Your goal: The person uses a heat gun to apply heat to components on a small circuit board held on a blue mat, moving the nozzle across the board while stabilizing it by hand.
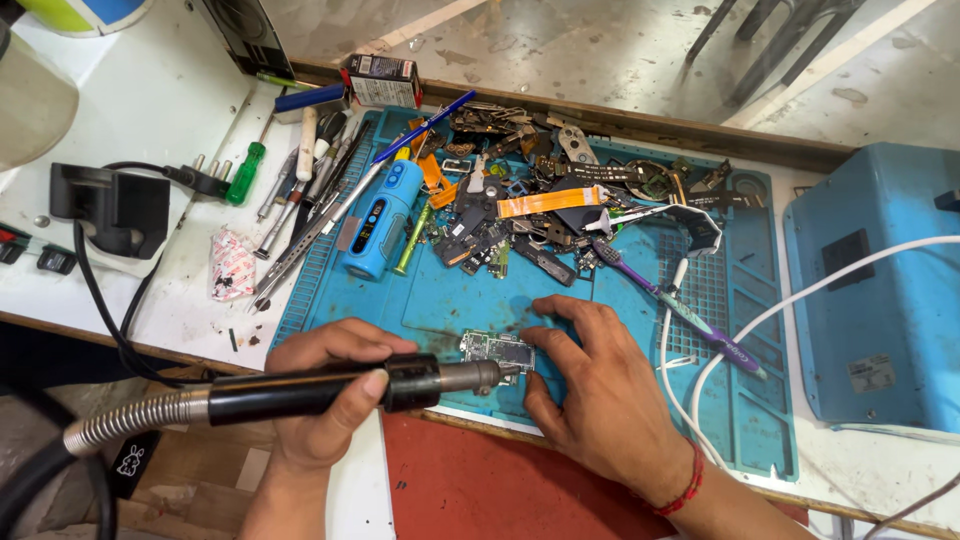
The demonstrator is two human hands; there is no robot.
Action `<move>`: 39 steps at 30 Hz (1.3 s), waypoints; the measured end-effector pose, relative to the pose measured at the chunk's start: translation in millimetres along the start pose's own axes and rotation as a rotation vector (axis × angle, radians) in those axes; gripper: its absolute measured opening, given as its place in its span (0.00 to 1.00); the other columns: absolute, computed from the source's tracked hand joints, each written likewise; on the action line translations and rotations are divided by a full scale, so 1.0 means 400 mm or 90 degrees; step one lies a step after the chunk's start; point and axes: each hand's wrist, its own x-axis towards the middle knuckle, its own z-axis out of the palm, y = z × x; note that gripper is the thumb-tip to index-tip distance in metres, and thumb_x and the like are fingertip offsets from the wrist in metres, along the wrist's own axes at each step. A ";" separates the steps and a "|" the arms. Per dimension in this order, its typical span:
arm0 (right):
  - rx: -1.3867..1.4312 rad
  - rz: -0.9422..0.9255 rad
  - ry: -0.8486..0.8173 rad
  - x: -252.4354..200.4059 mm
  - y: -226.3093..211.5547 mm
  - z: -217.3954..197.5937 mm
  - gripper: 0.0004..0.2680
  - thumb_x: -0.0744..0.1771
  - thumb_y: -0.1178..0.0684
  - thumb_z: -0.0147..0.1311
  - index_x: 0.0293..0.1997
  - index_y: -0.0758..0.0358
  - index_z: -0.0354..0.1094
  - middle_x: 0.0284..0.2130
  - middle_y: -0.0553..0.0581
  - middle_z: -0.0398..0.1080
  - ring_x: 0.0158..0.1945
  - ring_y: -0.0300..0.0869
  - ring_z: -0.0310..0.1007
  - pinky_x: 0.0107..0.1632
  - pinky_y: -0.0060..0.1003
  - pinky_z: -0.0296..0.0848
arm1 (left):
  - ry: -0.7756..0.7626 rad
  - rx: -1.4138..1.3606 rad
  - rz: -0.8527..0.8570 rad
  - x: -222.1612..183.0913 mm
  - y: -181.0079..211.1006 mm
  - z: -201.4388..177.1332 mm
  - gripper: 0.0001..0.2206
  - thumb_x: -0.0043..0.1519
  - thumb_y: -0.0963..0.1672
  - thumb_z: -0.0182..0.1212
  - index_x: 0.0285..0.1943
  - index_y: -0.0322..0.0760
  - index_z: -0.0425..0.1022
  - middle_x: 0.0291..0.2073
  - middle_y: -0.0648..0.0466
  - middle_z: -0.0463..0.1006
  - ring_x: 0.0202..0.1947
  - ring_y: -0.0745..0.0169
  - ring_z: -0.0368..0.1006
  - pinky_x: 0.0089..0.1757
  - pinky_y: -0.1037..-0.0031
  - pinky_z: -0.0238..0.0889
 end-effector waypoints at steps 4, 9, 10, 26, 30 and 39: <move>-0.006 0.000 -0.006 0.002 -0.002 0.000 0.14 0.58 0.56 0.61 0.47 0.65 0.73 0.53 0.62 0.67 0.54 0.57 0.68 0.55 0.49 0.68 | 0.056 0.044 0.003 0.004 -0.001 0.003 0.10 0.63 0.43 0.64 0.42 0.27 0.75 0.40 0.39 0.79 0.44 0.52 0.82 0.49 0.66 0.76; -0.008 -0.006 -0.001 0.002 -0.001 0.000 0.14 0.58 0.56 0.61 0.47 0.65 0.73 0.53 0.62 0.67 0.55 0.57 0.67 0.56 0.49 0.68 | 0.001 -0.008 0.011 0.000 -0.005 0.000 0.09 0.62 0.43 0.64 0.44 0.27 0.75 0.41 0.38 0.82 0.42 0.53 0.80 0.47 0.66 0.75; -0.010 -0.009 0.001 0.001 0.000 0.002 0.14 0.58 0.56 0.61 0.47 0.64 0.73 0.53 0.62 0.67 0.55 0.57 0.67 0.56 0.49 0.68 | 0.023 -0.042 0.009 -0.001 -0.005 0.000 0.09 0.63 0.42 0.63 0.44 0.27 0.76 0.42 0.38 0.81 0.43 0.52 0.80 0.49 0.65 0.75; -0.083 0.035 0.087 -0.050 0.184 0.162 0.17 0.52 0.51 0.66 0.43 0.48 0.78 0.52 0.50 0.72 0.56 0.48 0.73 0.56 0.44 0.74 | 0.027 -0.069 0.028 0.014 -0.021 0.015 0.09 0.62 0.42 0.66 0.37 0.28 0.74 0.35 0.42 0.82 0.41 0.55 0.81 0.46 0.66 0.74; -0.102 0.001 0.100 -0.059 0.214 0.177 0.17 0.53 0.50 0.66 0.44 0.47 0.78 0.55 0.49 0.72 0.59 0.48 0.73 0.58 0.43 0.74 | 0.049 -0.044 0.047 0.021 -0.017 0.018 0.09 0.62 0.42 0.66 0.38 0.27 0.75 0.35 0.43 0.80 0.42 0.54 0.82 0.47 0.66 0.75; -0.099 0.029 0.081 -0.067 0.212 0.178 0.17 0.53 0.50 0.67 0.44 0.48 0.79 0.54 0.50 0.73 0.58 0.48 0.74 0.58 0.42 0.74 | 0.034 -0.046 0.034 0.022 -0.011 0.020 0.10 0.62 0.43 0.66 0.39 0.28 0.75 0.37 0.43 0.81 0.43 0.55 0.81 0.48 0.67 0.73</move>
